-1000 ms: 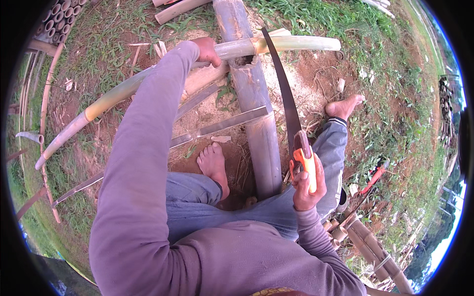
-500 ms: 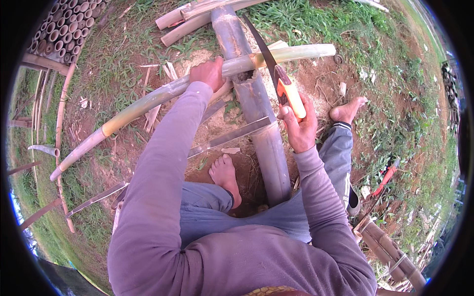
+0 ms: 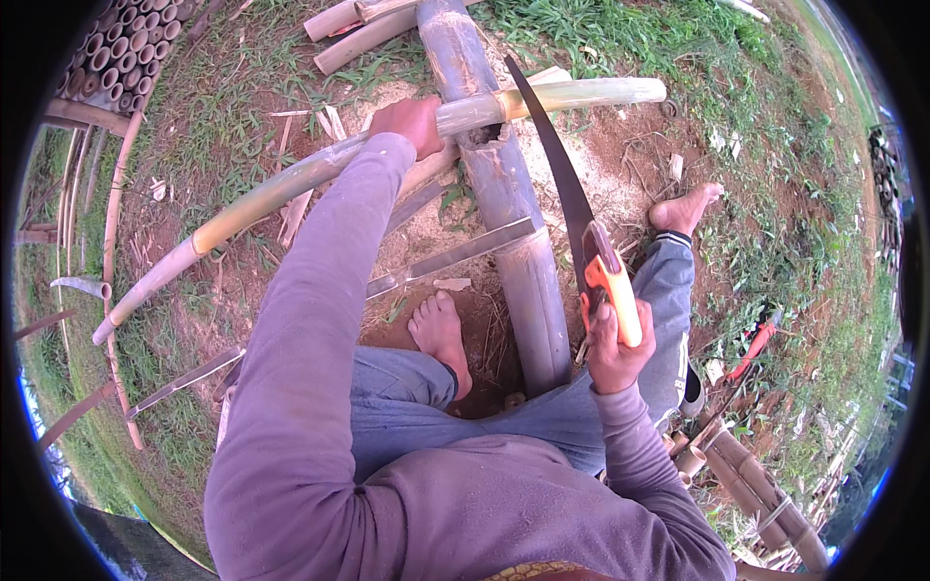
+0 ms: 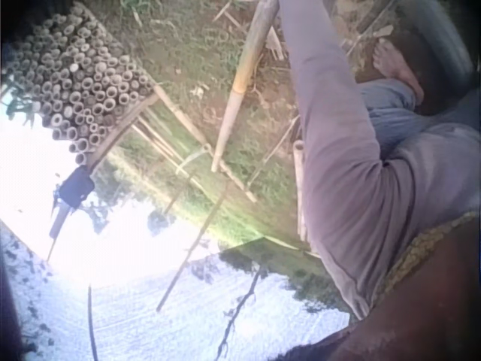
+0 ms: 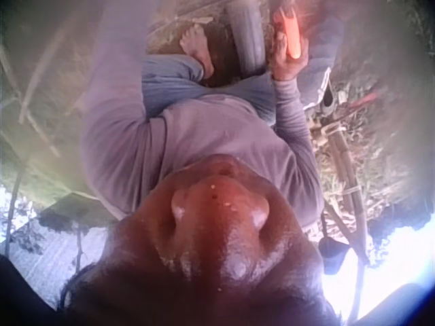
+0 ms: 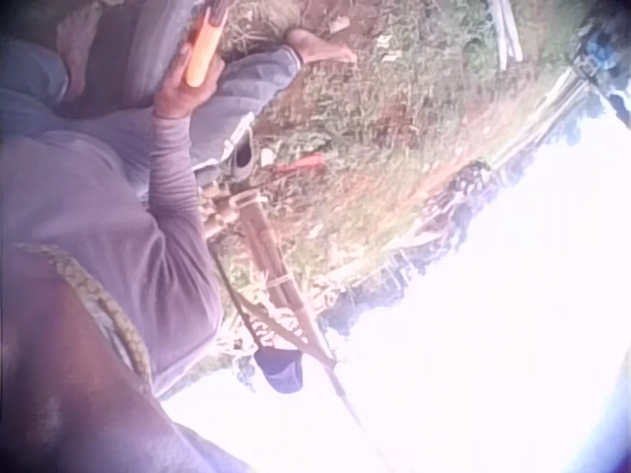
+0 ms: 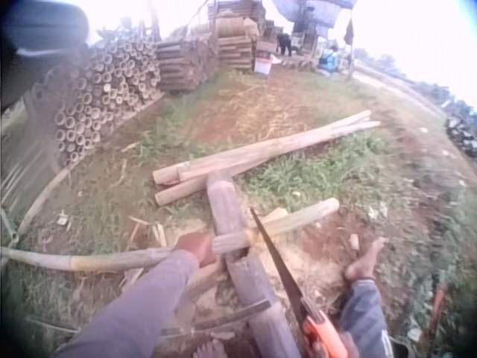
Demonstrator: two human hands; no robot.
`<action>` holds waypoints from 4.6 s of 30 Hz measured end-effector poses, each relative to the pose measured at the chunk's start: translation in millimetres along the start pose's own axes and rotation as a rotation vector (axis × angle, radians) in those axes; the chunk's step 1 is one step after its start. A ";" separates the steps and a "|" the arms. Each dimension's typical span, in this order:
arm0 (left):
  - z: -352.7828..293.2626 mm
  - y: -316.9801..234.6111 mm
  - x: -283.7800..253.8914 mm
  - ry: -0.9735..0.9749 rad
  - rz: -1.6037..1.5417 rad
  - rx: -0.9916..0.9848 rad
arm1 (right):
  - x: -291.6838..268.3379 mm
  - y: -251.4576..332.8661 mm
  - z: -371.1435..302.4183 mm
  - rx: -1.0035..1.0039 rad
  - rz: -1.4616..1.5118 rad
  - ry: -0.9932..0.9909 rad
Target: The person sits on the ground and uses a hand saw to cut long bamboo poles into shorter sections. They repeatedly position a pole on a makeshift stand, saw through it, and then move the cut pieces aside.
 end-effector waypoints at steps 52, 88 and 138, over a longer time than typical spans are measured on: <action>56.8 13.6 8.8 0.292 -0.286 0.226 | 84.8 -33.6 137.8 -0.066 0.139 -0.019; 12.8 -11.5 6.4 -0.136 0.042 0.011 | 27.5 -8.3 66.3 -0.256 -0.177 -0.018; 43.9 -0.8 2.9 0.208 -0.100 0.117 | -1.1 -9.0 16.9 -0.174 0.083 -0.003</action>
Point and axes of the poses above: each hand's wrist, its own z-axis towards the middle knuckle, its own x-axis out of the palm, y = z × x, the point moved 4 cm from there along z, towards the middle knuckle, and after that the axes turned 6 degrees about y, right-handed, at the moved point
